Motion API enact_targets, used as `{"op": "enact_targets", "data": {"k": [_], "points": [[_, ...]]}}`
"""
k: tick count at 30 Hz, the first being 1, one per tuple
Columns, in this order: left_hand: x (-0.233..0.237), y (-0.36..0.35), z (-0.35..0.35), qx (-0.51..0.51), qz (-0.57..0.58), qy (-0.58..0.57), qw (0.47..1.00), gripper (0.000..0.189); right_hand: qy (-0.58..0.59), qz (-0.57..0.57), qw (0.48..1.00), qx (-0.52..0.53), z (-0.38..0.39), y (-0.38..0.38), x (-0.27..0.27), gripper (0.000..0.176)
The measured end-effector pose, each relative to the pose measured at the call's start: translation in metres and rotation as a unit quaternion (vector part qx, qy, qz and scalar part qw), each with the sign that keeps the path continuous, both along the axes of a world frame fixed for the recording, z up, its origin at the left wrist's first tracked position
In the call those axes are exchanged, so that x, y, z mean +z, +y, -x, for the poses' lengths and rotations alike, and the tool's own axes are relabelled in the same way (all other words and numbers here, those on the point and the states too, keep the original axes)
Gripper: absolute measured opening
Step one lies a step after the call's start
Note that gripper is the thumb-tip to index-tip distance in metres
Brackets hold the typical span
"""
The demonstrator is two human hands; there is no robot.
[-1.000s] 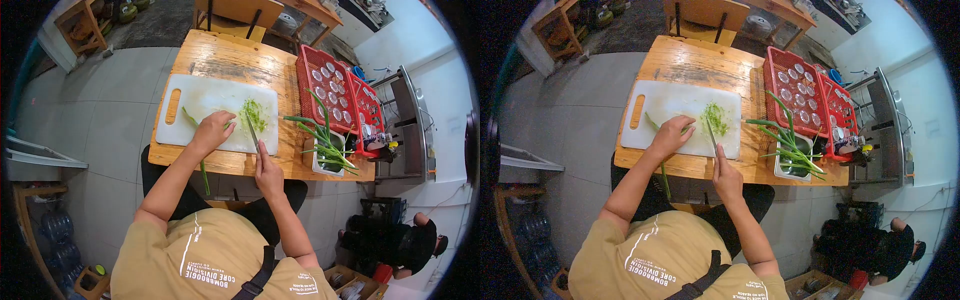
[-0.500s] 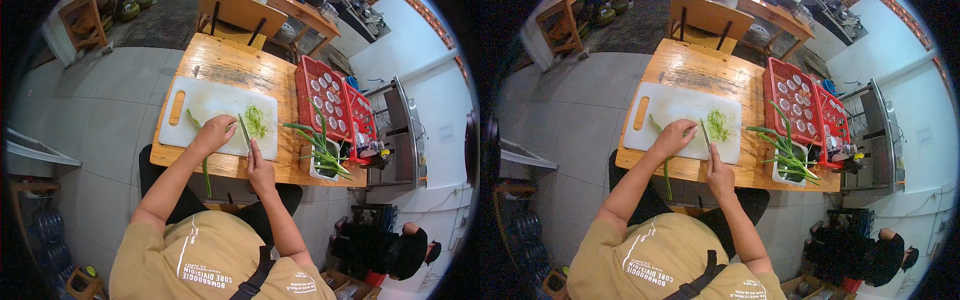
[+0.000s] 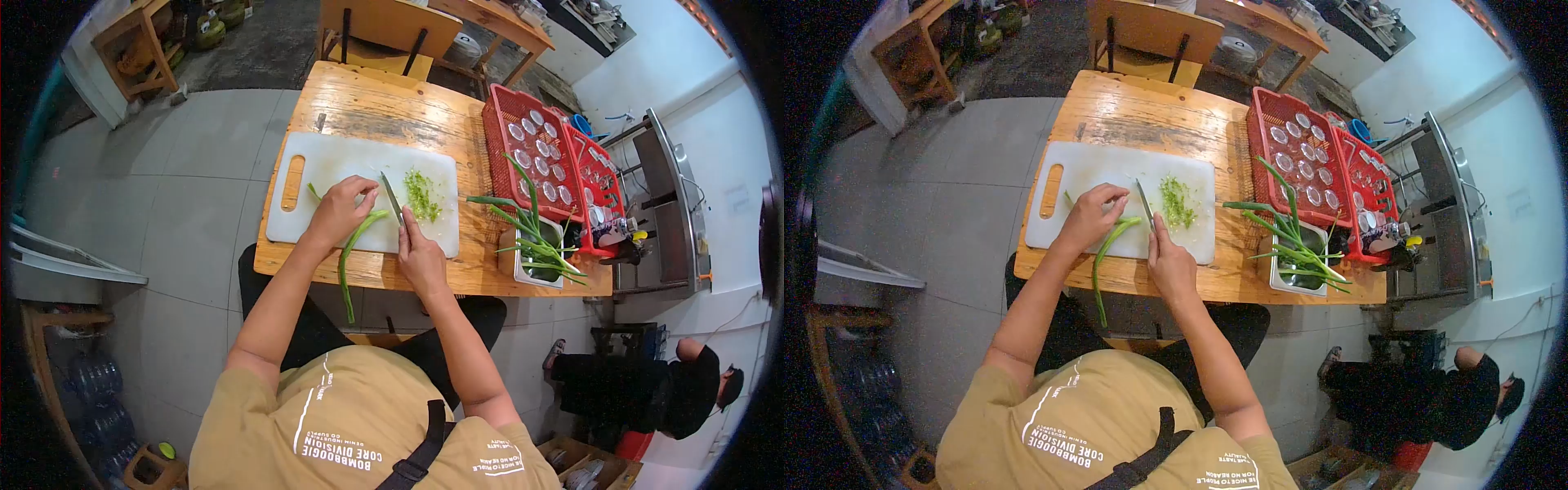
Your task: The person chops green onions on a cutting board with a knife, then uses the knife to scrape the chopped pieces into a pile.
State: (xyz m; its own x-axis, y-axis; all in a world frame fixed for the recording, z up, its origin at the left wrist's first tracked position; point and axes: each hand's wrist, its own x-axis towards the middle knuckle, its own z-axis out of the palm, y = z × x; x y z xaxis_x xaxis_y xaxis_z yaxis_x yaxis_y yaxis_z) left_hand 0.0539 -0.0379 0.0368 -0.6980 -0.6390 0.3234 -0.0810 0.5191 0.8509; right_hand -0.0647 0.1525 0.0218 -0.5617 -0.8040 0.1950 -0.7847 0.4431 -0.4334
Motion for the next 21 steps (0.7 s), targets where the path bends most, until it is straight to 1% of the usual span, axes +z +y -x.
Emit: {"op": "enact_targets", "data": {"k": [2, 4, 5, 7, 8, 9, 10, 11, 12, 13, 15, 16, 21], "points": [[0.005, -0.004, -0.005, 0.004, 0.004, -0.003, 1.000, 0.021, -0.003, -0.003, 1.000, -0.012, 0.003, -0.003, 0.004, 0.050], [0.008, -0.004, -0.010, 0.005, 0.003, -0.021, 1.000, 0.021, -0.048, -0.051, 0.995, -0.074, 0.002, 0.007, 0.016, 0.048], [0.007, -0.003, -0.008, -0.002, 0.009, -0.024, 1.000, 0.021, -0.051, -0.045, 0.994, -0.081, -0.001, 0.012, 0.023, 0.048], [0.002, -0.001, -0.004, -0.013, 0.079, -0.007, 0.997, 0.019, -0.058, -0.032, 0.994, -0.089, -0.007, 0.020, 0.033, 0.047], [0.006, 0.005, -0.002, -0.033, 0.082, -0.014, 0.996, 0.023, -0.064, -0.025, 0.993, -0.099, -0.007, 0.026, 0.030, 0.047], [0.007, 0.012, 0.000, -0.045, 0.088, -0.019, 0.995, 0.023, -0.030, 0.015, 0.996, -0.079, -0.006, 0.031, 0.026, 0.047], [0.009, 0.019, 0.004, -0.061, 0.117, -0.011, 0.991, 0.027, 0.007, 0.054, 0.997, -0.059, -0.006, 0.036, 0.023, 0.047], [0.010, 0.025, 0.009, -0.075, 0.146, -0.002, 0.986, 0.031, 0.005, 0.059, 0.996, -0.068, -0.007, 0.039, 0.025, 0.047], [0.012, 0.030, 0.014, -0.095, 0.166, 0.007, 0.982, 0.042, 0.023, 0.083, 0.994, -0.068, -0.008, 0.043, 0.027, 0.044], [0.013, 0.036, 0.016, -0.103, 0.169, 0.007, 0.980, 0.042, 0.041, 0.106, 0.991, -0.068, -0.008, 0.046, 0.029, 0.042], [0.018, 0.046, 0.020, -0.129, 0.214, -0.028, 0.968, 0.049, 0.051, 0.097, 0.991, -0.074, -0.007, 0.051, 0.034, 0.041], [0.011, 0.047, 0.025, -0.134, 0.227, -0.023, 0.964, 0.054, 0.063, 0.085, 0.992, -0.073, -0.007, 0.054, 0.035, 0.041], [0.009, 0.052, 0.034, -0.150, 0.250, -0.053, 0.955, 0.052, 0.092, 0.082, 0.991, -0.057, -0.008, 0.062, 0.033, 0.046]]}}
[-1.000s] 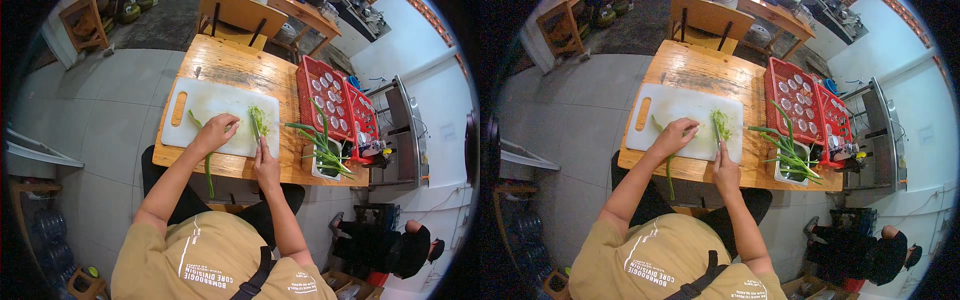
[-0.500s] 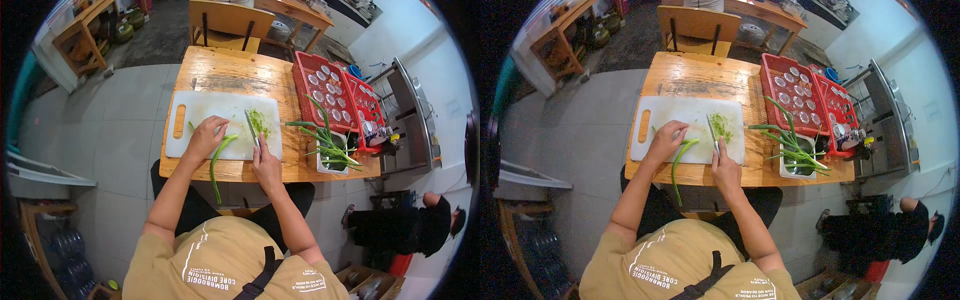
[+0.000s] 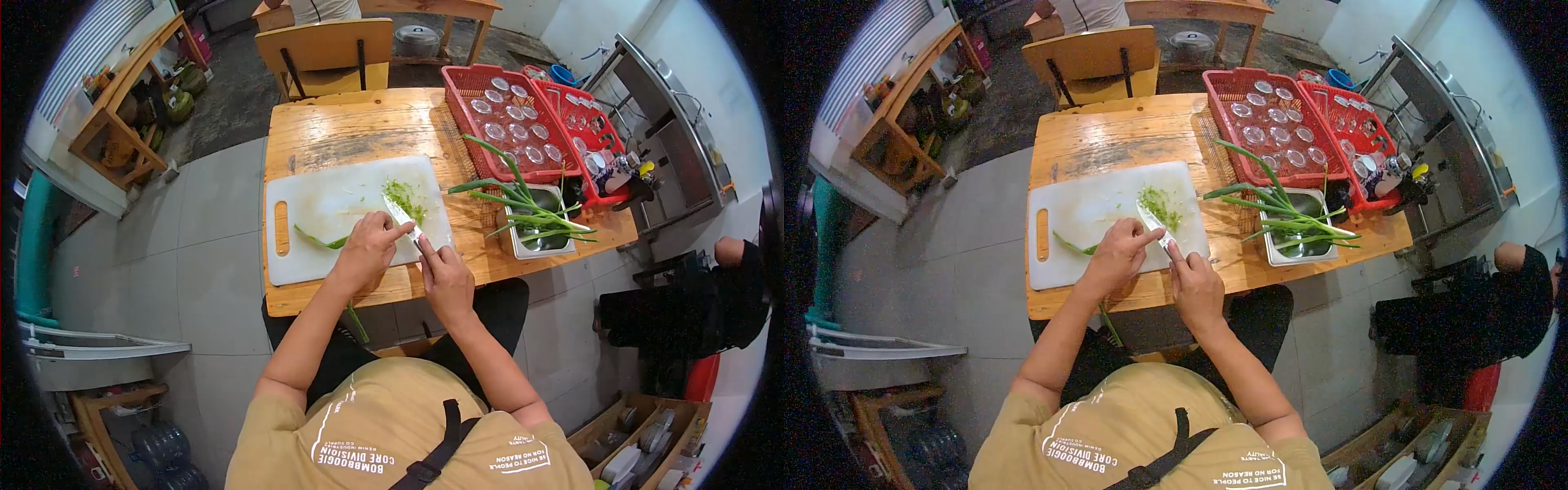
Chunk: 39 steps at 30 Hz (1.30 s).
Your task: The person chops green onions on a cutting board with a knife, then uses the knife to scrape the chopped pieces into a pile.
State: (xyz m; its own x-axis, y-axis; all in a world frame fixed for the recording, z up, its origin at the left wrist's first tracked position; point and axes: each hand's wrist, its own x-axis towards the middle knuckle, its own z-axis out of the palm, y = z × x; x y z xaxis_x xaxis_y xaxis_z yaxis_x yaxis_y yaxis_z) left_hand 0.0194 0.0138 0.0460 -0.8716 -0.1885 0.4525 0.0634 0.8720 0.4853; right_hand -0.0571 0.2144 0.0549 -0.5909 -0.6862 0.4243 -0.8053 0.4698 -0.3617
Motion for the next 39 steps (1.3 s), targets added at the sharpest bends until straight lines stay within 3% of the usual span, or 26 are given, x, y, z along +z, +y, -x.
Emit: {"op": "enact_targets", "data": {"k": [14, 23, 25, 26, 28, 29, 31, 32, 34, 39], "points": [[-0.013, -0.028, 0.025, 0.036, 0.057, -0.015, 0.998, 0.043, 0.038, 0.005, 0.999, -0.014, 0.003, 0.021, -0.001, 0.054], [0.006, -0.030, 0.028, 0.050, 0.051, -0.002, 0.997, 0.034, -0.053, 0.058, 0.997, -0.020, -0.002, 0.030, 0.001, 0.044], [0.013, -0.019, 0.025, 0.015, 0.030, 0.022, 0.999, 0.033, -0.169, 0.168, 0.971, -0.019, 0.002, 0.028, -0.015, 0.038], [0.014, -0.013, 0.024, 0.014, 0.030, 0.022, 0.999, 0.033, -0.169, 0.169, 0.971, -0.020, 0.002, 0.027, -0.016, 0.038], [0.017, -0.006, 0.021, -0.007, 0.021, 0.026, 0.999, 0.033, -0.455, 0.202, 0.866, -0.049, 0.003, 0.024, -0.018, 0.038], [0.014, -0.004, 0.021, -0.010, 0.024, 0.023, 0.999, 0.035, -0.455, 0.202, 0.866, -0.049, 0.006, 0.023, -0.021, 0.038], [0.009, 0.001, 0.017, -0.018, 0.019, 0.023, 0.999, 0.037, -0.584, 0.251, 0.771, -0.036, 0.011, 0.021, -0.028, 0.043], [0.008, 0.003, 0.015, -0.024, 0.014, 0.024, 0.999, 0.039, -0.584, 0.252, 0.771, -0.036, 0.011, 0.019, -0.024, 0.043], [0.007, 0.006, 0.013, -0.041, 0.017, 0.020, 0.999, 0.042, -0.651, 0.264, 0.710, -0.047, 0.011, 0.017, -0.015, 0.042], [-0.001, 0.003, 0.016, -0.052, 0.028, 0.001, 0.998, 0.047, -0.665, 0.264, 0.697, -0.037, 0.008, 0.014, -0.010, 0.043]]}}
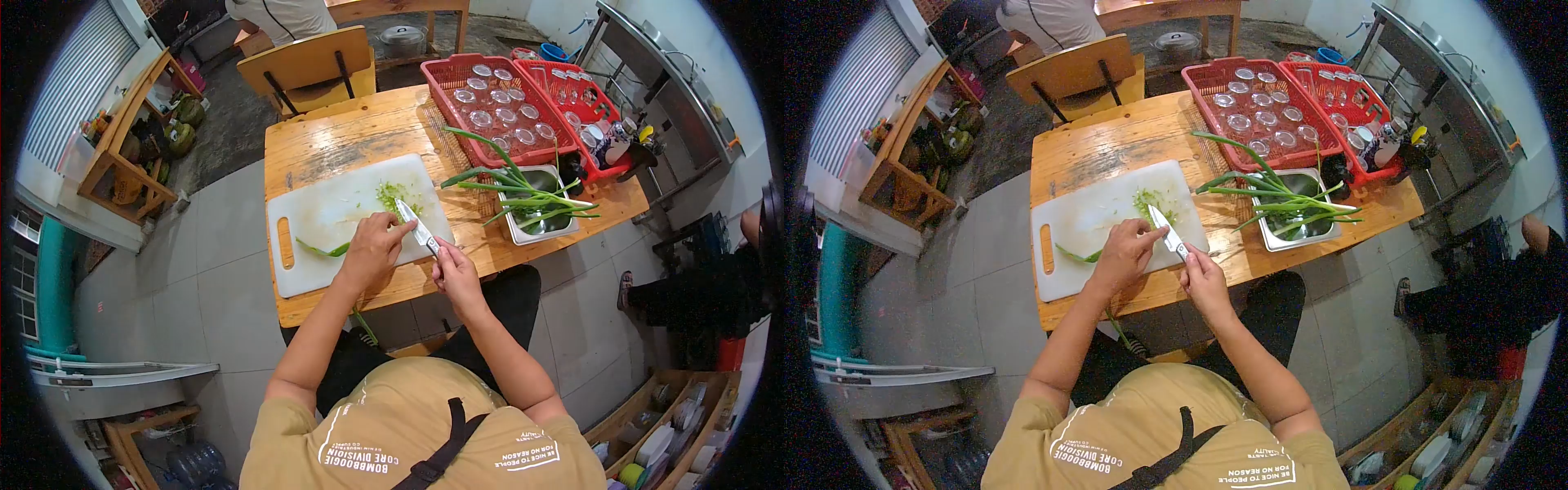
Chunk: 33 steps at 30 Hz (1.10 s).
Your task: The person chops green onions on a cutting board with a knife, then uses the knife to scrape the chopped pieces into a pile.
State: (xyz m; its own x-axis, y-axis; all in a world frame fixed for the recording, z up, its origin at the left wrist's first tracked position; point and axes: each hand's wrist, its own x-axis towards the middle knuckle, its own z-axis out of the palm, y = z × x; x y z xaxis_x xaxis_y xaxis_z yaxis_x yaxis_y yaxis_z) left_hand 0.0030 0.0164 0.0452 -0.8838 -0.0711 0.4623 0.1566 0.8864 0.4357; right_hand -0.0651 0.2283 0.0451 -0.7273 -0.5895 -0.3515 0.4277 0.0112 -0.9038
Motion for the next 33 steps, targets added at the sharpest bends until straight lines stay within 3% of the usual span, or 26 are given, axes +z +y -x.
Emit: {"op": "enact_targets", "data": {"k": [9, 14, 17, 21, 26, 30, 33], "points": [[-0.003, -0.029, 0.018, 0.090, 0.069, 0.000, 0.993, 0.039, 0.044, -0.025, 0.999, -0.004, -0.004, 0.004, -0.009, 0.042], [-0.006, -0.038, 0.022, 0.105, 0.059, 0.021, 0.993, 0.013, 0.060, -0.015, 0.998, -0.033, -0.006, 0.010, -0.001, 0.040], [-0.007, -0.037, 0.020, 0.109, 0.037, -0.026, 0.993, 0.010, 0.079, -0.022, 0.996, -0.035, -0.005, 0.015, -0.003, 0.040], [0.003, -0.036, 0.023, 0.117, 0.001, -0.093, 0.989, 0.007, 0.103, -0.034, 0.994, -0.030, -0.003, 0.017, -0.016, 0.040], [0.004, -0.037, 0.025, 0.104, 0.048, 0.025, 0.993, 0.016, 0.125, -0.036, 0.991, -0.035, -0.004, 0.018, -0.022, 0.040], [0.008, -0.039, 0.018, 0.104, 0.045, -0.028, 0.993, 0.021, 0.128, -0.060, 0.990, -0.027, -0.007, 0.022, -0.010, 0.041], [0.007, -0.041, 0.016, 0.121, 0.076, 0.016, 0.990, 0.018, 0.136, -0.063, 0.988, -0.028, -0.008, 0.021, -0.011, 0.041]]}}
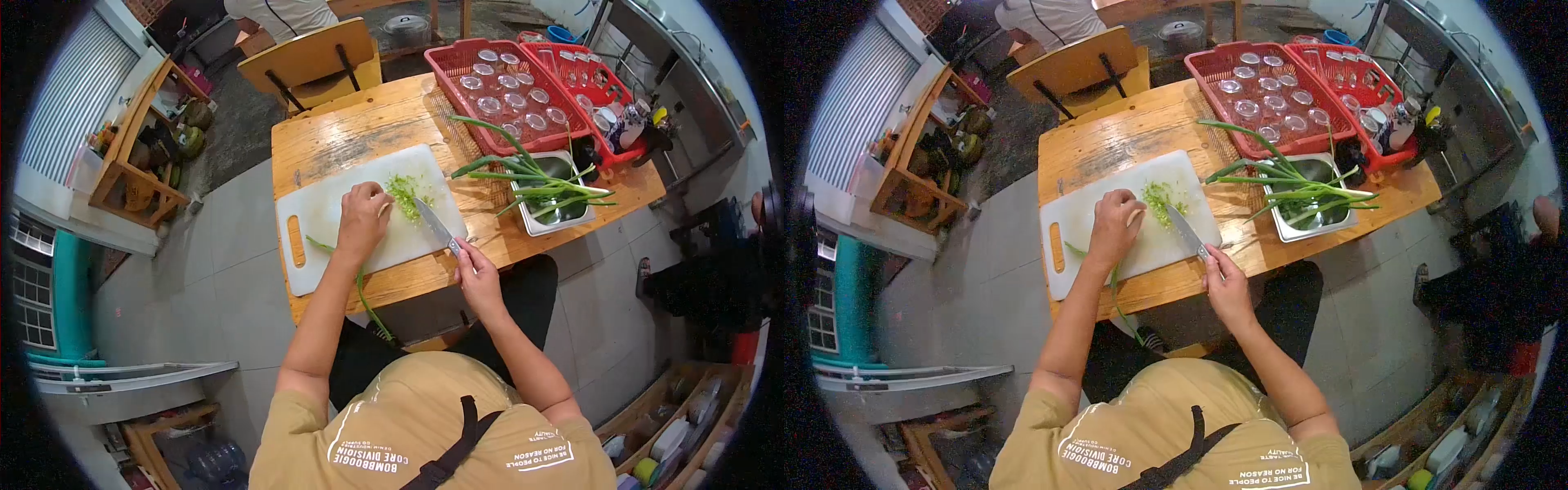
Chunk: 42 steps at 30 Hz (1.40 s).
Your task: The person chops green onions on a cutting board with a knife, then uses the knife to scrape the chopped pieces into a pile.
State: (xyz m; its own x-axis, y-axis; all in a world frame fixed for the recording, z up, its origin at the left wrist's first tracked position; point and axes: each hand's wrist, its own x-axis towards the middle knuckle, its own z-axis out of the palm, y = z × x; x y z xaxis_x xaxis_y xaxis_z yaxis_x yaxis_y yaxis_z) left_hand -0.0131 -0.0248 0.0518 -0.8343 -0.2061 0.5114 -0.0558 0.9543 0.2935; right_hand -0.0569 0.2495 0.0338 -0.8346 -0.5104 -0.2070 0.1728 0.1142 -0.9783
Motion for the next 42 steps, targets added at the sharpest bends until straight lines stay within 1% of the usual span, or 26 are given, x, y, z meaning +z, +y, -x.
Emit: {"op": "enact_targets", "data": {"k": [2, 5, 7, 9, 11, 12, 14, 18, 20, 22, 24, 27, 29, 32, 34, 37, 38, 40, 42], "points": [[-0.003, -0.002, -0.002, 0.013, -0.071, -0.009, 0.997, 0.015, -0.001, 0.008, 1.000, -0.006, -0.004, 0.000, -0.003, 0.041], [-0.011, -0.010, -0.010, 0.016, -0.083, -0.039, 0.996, 0.016, 0.006, 0.010, 1.000, -0.004, -0.004, -0.001, -0.003, 0.041], [-0.011, -0.011, -0.017, 0.017, -0.059, -0.045, 0.997, 0.018, -0.003, 0.022, 1.000, -0.005, -0.006, -0.001, -0.015, 0.041], [-0.010, -0.009, -0.022, 0.020, -0.035, -0.048, 0.998, 0.020, -0.008, 0.034, 0.999, -0.004, -0.006, -0.002, -0.016, 0.041], [-0.012, -0.004, -0.027, 0.041, -0.003, 0.005, 0.999, 0.022, -0.003, 0.003, 1.000, 0.002, -0.009, 0.000, -0.013, 0.041], [-0.012, -0.003, -0.030, 0.041, -0.003, 0.004, 0.999, 0.022, -0.004, 0.004, 1.000, 0.003, -0.009, 0.001, -0.012, 0.041], [-0.015, 0.000, -0.040, 0.048, -0.065, -0.023, 0.996, 0.031, 0.021, -0.017, 1.000, 0.015, -0.012, 0.004, -0.009, 0.039], [-0.019, 0.005, -0.058, 0.061, -0.054, -0.047, 0.996, 0.036, 0.039, -0.060, 0.997, 0.039, -0.025, 0.007, 0.008, 0.034], [-0.018, 0.007, -0.065, 0.062, -0.051, -0.059, 0.995, 0.034, 0.194, -0.072, 0.976, 0.064, -0.033, 0.005, 0.014, 0.033], [-0.021, 0.007, -0.068, 0.058, -0.050, -0.068, 0.995, 0.034, 0.190, -0.080, 0.975, 0.086, -0.038, 0.002, 0.010, 0.034], [-0.024, 0.007, -0.068, 0.054, -0.049, -0.078, 0.994, 0.033, 0.238, -0.097, 0.963, 0.086, -0.041, -0.004, -0.003, 0.034], [-0.023, 0.008, -0.069, 0.049, -0.054, -0.086, 0.994, 0.033, 0.253, -0.103, 0.958, 0.090, -0.040, -0.009, -0.006, 0.033], [-0.020, 0.009, -0.069, 0.072, -0.061, -0.072, 0.993, 0.030, 0.263, -0.108, 0.955, 0.090, -0.036, -0.014, -0.003, 0.032], [-0.018, 0.002, -0.072, 0.079, -0.075, -0.060, 0.992, 0.028, 0.296, -0.115, 0.942, 0.107, -0.027, -0.025, 0.000, 0.031], [-0.015, -0.001, -0.076, 0.080, -0.071, -0.054, 0.993, 0.027, 0.335, -0.117, 0.932, 0.080, -0.020, -0.036, -0.008, 0.031], [-0.013, -0.006, -0.079, 0.085, -0.062, -0.039, 0.994, 0.026, 0.344, -0.129, 0.928, 0.057, -0.015, -0.052, -0.005, 0.032], [-0.014, -0.007, -0.081, 0.084, -0.061, -0.030, 0.994, 0.025, 0.344, -0.129, 0.928, 0.058, -0.018, -0.057, -0.004, 0.032], [-0.013, -0.006, -0.084, 0.087, -0.072, -0.028, 0.993, 0.025, 0.369, -0.109, 0.919, 0.092, -0.024, -0.070, 0.000, 0.034], [-0.012, -0.008, -0.084, 0.088, -0.081, -0.022, 0.993, 0.024, 0.388, -0.098, 0.912, 0.091, -0.030, -0.087, -0.006, 0.034]]}}
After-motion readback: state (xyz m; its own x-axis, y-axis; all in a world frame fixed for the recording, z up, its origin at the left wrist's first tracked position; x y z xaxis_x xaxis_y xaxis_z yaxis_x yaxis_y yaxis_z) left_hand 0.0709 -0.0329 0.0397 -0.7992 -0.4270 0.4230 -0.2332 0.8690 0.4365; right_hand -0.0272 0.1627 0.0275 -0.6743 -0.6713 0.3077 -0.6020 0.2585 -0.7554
